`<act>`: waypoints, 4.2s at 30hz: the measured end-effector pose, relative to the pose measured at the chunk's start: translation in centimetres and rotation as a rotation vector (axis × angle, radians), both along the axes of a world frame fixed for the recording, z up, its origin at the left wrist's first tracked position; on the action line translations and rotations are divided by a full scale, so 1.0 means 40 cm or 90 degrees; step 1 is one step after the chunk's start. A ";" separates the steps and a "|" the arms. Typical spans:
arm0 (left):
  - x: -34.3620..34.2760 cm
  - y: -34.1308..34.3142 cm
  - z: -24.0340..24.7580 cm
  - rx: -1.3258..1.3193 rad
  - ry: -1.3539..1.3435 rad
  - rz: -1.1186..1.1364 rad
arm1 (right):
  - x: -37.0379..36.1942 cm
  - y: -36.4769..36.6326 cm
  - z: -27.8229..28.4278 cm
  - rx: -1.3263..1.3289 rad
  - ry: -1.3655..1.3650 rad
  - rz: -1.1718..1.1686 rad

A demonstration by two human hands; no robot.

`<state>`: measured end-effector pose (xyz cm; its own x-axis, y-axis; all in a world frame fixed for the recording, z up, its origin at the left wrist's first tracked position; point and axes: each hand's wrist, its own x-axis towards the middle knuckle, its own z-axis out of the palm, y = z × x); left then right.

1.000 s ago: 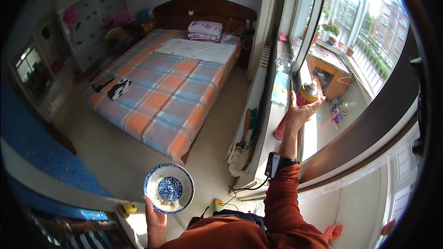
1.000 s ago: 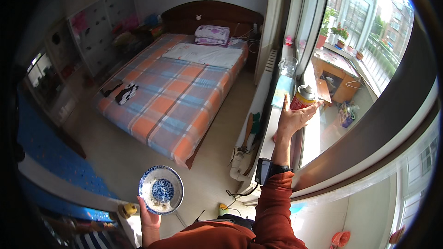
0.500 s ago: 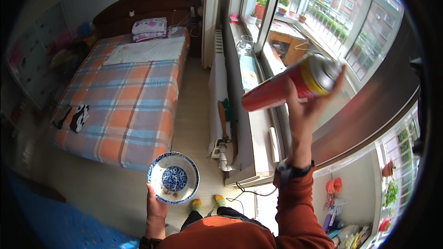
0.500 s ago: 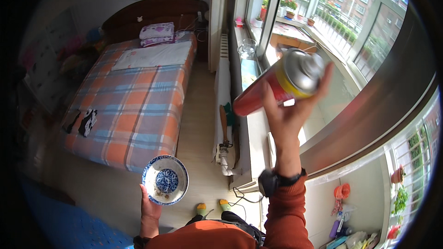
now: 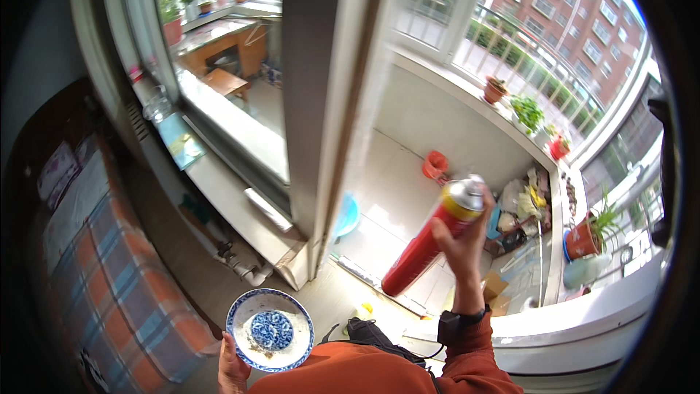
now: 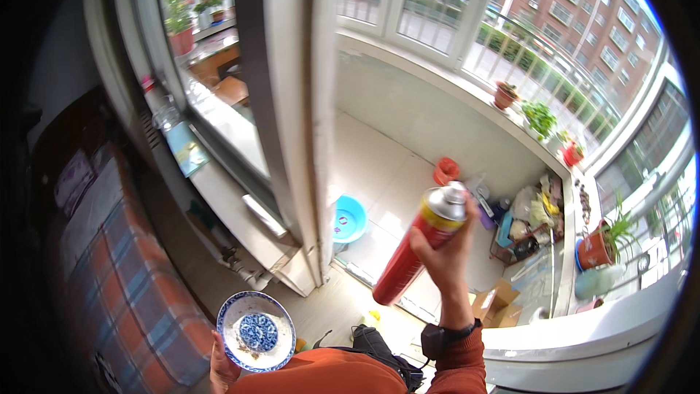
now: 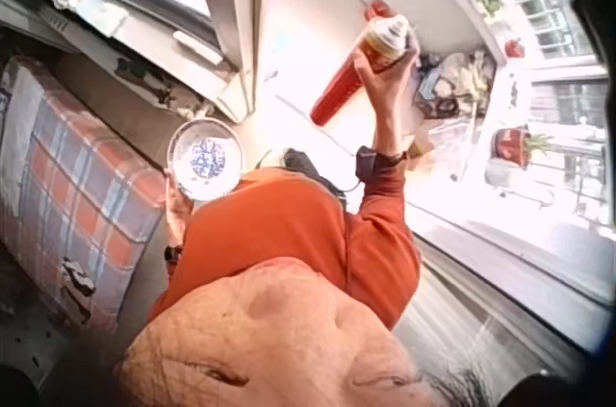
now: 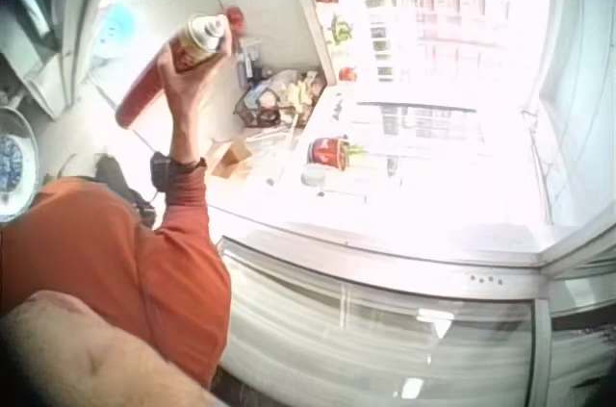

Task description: The person tends to several potted plants on a balcony. They remove small weeds from a large red pot, spray a plant with a red aerosol can, and wipe the leaves of a small plant with a tissue.

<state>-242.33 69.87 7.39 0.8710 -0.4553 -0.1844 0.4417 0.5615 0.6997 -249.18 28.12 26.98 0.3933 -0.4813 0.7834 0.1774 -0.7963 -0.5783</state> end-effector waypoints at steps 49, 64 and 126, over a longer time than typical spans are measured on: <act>0.557 -2.131 0.161 0.039 -0.013 -0.518 | -0.309 -1.750 0.193 -0.148 0.203 -0.805; 0.308 -2.377 0.149 0.034 0.020 -0.323 | -0.319 -2.447 0.190 -0.157 0.230 -0.759; 0.326 -2.346 0.140 0.075 0.011 -0.276 | -0.553 -2.463 0.118 -0.030 0.253 -0.811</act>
<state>-229.30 -23.96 13.01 0.6002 -0.7532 -0.2692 0.6306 0.2386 0.7385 -271.32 -70.39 31.68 -0.1032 -0.6563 0.7474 -0.8727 -0.3008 -0.3846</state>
